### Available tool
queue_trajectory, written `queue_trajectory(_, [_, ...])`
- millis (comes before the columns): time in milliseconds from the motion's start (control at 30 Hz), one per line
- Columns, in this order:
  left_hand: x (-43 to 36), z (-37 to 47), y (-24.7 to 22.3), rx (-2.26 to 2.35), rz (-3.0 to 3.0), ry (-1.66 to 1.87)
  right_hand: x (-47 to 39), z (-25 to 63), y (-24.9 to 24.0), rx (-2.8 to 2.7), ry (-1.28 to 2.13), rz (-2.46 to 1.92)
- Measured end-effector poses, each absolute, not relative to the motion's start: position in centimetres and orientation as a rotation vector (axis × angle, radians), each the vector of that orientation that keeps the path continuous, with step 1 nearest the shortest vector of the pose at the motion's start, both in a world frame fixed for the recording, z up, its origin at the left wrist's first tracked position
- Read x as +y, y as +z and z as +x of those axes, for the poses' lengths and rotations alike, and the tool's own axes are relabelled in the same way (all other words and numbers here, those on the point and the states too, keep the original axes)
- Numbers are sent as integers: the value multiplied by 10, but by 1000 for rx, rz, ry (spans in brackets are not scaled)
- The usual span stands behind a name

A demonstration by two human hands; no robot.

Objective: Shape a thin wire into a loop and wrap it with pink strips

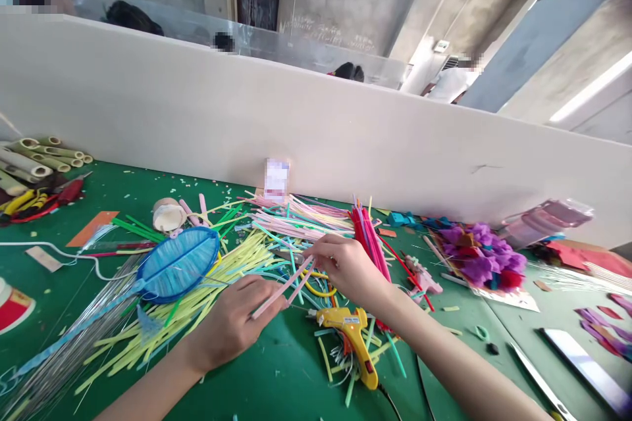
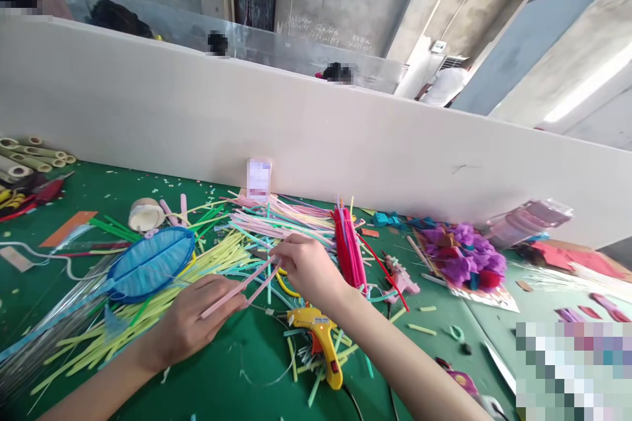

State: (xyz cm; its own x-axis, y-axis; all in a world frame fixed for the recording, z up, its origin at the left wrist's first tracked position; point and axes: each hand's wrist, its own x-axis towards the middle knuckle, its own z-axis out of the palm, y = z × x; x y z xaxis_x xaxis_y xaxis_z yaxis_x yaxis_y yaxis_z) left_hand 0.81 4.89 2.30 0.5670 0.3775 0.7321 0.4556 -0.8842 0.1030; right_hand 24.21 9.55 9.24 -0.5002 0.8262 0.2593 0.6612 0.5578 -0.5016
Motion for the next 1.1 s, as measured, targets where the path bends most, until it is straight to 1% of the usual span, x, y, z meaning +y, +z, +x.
queue_trajectory(200, [52, 5, 18, -728, -2661, -1192, 93, 239, 97, -2278, 536, -1272])
queue_trajectory(400, [52, 5, 15, -761, -2663, -1172, 83, 231, 107, -2467, 578, -844])
queue_trajectory(600, [53, 5, 19, -670, -2678, -995, 89, 222, 114, -2423, 438, -913])
queue_trajectory(700, [53, 5, 20, -636, -2658, -935, 94, 216, 116, -2588, 322, -838])
queue_trajectory(800, [53, 5, 18, -627, -2623, -941, 94, 212, 118, -2826, 243, -714])
queue_trajectory(867, [53, 5, 18, -601, -2608, -936, 92, 213, 119, -2888, 205, -717])
queue_trajectory(967, [52, 5, 17, -576, -2598, -920, 91, 221, 121, -2835, 157, -790])
queue_trajectory(1100, [53, 4, 16, -668, -2614, -999, 91, 237, 122, -2794, 45, -849])
